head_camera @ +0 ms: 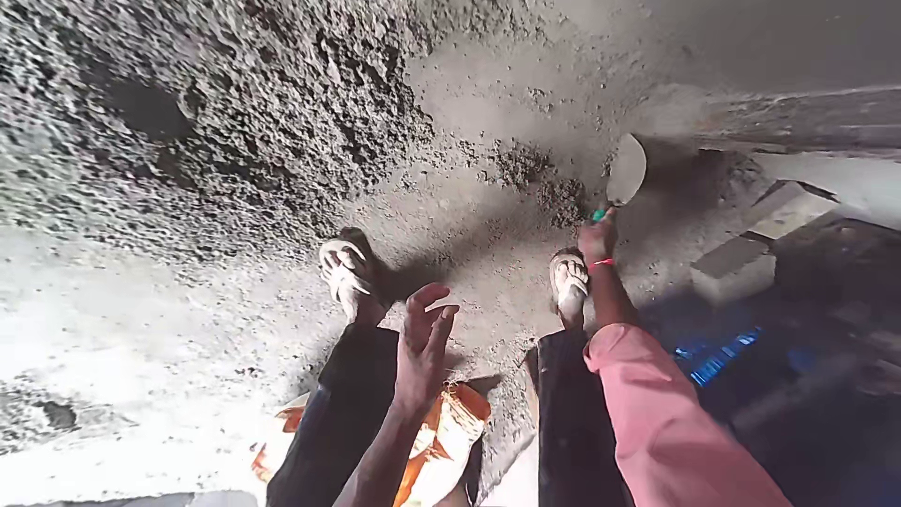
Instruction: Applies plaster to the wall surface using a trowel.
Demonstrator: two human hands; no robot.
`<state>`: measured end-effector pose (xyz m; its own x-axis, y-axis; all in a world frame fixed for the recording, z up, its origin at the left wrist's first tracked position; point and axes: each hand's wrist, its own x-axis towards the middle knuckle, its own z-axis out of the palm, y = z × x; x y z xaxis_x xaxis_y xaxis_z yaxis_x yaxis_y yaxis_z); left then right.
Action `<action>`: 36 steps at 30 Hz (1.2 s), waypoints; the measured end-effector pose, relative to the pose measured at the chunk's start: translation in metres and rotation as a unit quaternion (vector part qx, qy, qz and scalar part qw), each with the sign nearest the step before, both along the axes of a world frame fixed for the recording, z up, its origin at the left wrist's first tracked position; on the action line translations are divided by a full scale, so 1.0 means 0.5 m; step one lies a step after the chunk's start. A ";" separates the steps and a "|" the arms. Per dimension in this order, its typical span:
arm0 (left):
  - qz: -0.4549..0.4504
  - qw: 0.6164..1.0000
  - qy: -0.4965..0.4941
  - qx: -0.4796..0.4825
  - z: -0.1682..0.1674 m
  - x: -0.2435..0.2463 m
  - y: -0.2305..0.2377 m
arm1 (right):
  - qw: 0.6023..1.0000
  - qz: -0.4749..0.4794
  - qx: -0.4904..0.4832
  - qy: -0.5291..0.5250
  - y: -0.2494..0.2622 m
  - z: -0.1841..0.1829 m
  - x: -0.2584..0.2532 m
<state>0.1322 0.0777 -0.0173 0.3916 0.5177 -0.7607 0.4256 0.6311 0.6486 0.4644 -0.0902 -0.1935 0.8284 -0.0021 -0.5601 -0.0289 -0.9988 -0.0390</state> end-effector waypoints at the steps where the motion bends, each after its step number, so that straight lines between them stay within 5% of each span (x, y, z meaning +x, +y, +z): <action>1: 0.000 1.000 0.001 -0.002 0.004 -0.001 -0.002 | 1.000 -0.006 -0.026 -0.003 -0.020 -0.017 0.009; 5: 0.001 1.000 -0.003 0.004 0.002 0.005 -0.006 | 0.999 0.006 0.025 0.023 0.071 -0.028 -0.062; 10: -0.007 1.000 -0.015 0.018 -0.003 0.006 -0.003 | 0.966 0.155 0.142 0.152 0.136 0.085 -0.139; 14: -0.009 1.000 -0.013 0.026 -0.011 0.006 0.005 | 0.985 0.009 0.159 0.060 -0.023 0.045 -0.118; 19: -0.020 1.000 -0.007 0.003 0.010 0.003 -0.007 | 0.978 -0.200 0.058 0.011 -0.224 -0.013 -0.026; 24: -0.024 1.000 -0.006 0.007 0.009 0.008 -0.006 | 0.985 -0.149 0.061 0.061 0.048 -0.050 -0.084; 27: -0.022 1.000 0.002 0.011 -0.002 0.011 -0.011 | 0.993 -0.031 0.102 0.057 0.227 -0.005 -0.179; 29: -0.019 1.000 0.005 0.015 -0.015 0.010 -0.012 | 0.977 0.032 0.165 0.129 0.259 0.015 -0.210; 32: -0.014 1.000 0.009 0.014 -0.013 0.004 -0.015 | 0.952 0.021 0.232 0.197 0.157 0.055 -0.225; 36: -0.018 1.000 0.004 0.007 -0.004 -0.002 -0.014 | 0.977 -0.122 0.154 0.079 -0.100 0.025 -0.191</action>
<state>0.1315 0.0707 -0.0191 0.4039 0.5143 -0.7566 0.4523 0.6066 0.6538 0.3687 -0.1400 -0.1808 0.7276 -0.0007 -0.6860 -0.2947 -0.9033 -0.3117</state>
